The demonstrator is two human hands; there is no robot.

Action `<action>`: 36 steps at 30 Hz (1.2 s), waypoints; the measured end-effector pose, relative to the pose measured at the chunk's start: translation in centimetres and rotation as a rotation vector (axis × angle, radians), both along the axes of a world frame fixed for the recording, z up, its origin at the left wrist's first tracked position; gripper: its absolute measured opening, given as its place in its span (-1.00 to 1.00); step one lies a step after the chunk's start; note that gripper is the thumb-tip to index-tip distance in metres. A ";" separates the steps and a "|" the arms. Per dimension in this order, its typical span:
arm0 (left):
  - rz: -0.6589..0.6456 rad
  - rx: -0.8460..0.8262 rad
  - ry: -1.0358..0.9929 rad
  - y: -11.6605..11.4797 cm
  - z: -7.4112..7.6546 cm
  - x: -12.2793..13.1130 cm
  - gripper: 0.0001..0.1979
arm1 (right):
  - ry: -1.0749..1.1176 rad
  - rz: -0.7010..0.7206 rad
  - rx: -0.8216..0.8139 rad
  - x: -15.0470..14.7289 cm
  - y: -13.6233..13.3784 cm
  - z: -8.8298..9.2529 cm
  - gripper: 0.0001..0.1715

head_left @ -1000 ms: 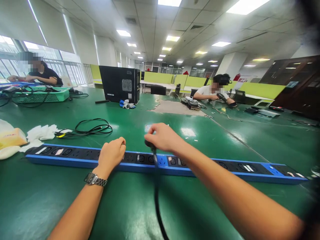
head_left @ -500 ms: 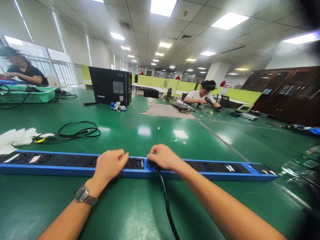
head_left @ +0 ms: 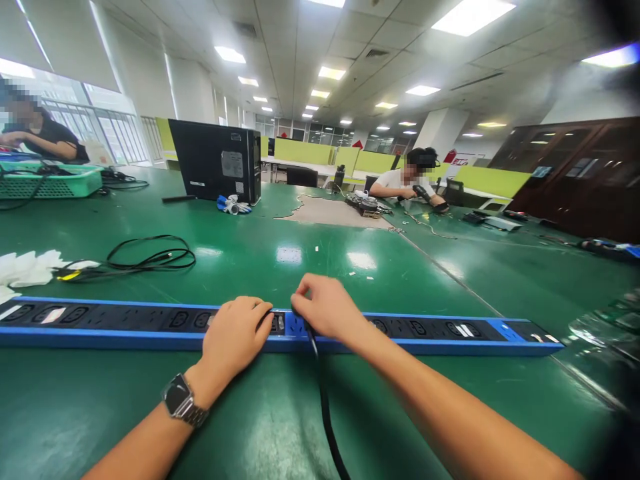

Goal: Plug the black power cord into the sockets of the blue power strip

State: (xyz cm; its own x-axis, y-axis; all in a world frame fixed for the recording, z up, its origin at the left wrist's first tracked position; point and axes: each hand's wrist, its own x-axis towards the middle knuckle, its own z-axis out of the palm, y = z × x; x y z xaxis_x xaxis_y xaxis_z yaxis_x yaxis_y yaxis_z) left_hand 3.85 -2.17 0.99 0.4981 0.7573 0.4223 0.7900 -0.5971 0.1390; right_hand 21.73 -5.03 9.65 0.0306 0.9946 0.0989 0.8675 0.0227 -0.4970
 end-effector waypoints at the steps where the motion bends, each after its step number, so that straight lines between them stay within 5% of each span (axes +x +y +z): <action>1: -0.002 -0.012 0.009 0.0 -0.1 0.0 -0.67 | 0.063 -0.019 0.044 1.0 -0.4 1.1 -0.85; 5: -0.005 -0.029 0.008 0.2 -0.1 -0.3 -0.66 | 0.168 -0.030 0.012 7.0 -2.3 3.2 -0.78; 11: -0.020 -0.049 0.000 0.1 0.0 -0.3 -0.63 | 0.188 -0.069 -0.107 13.0 -4.4 -1.1 -0.62; 15: -0.021 -0.057 -0.003 0.2 -0.1 -0.4 -0.62 | 0.139 -0.052 -0.136 11.9 -3.9 -2.5 -0.65; 30: -0.031 -0.072 0.049 0.4 -0.1 -0.6 -0.61 | -0.308 -0.128 -0.083 9.7 -2.9 -2.2 -0.77; 36: -0.031 -0.076 0.053 0.4 0.0 -0.7 -0.61 | -0.290 -0.138 -0.055 8.3 -2.9 -3.0 -0.78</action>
State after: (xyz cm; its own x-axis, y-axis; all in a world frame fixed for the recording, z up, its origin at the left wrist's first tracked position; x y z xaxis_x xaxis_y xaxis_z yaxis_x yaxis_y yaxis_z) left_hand 3.17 -1.80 1.00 0.5420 0.7702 0.3362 0.7790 -0.6105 0.1431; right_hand 30.02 -7.98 6.67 0.1436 0.9872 0.0698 0.9661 -0.1246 -0.2262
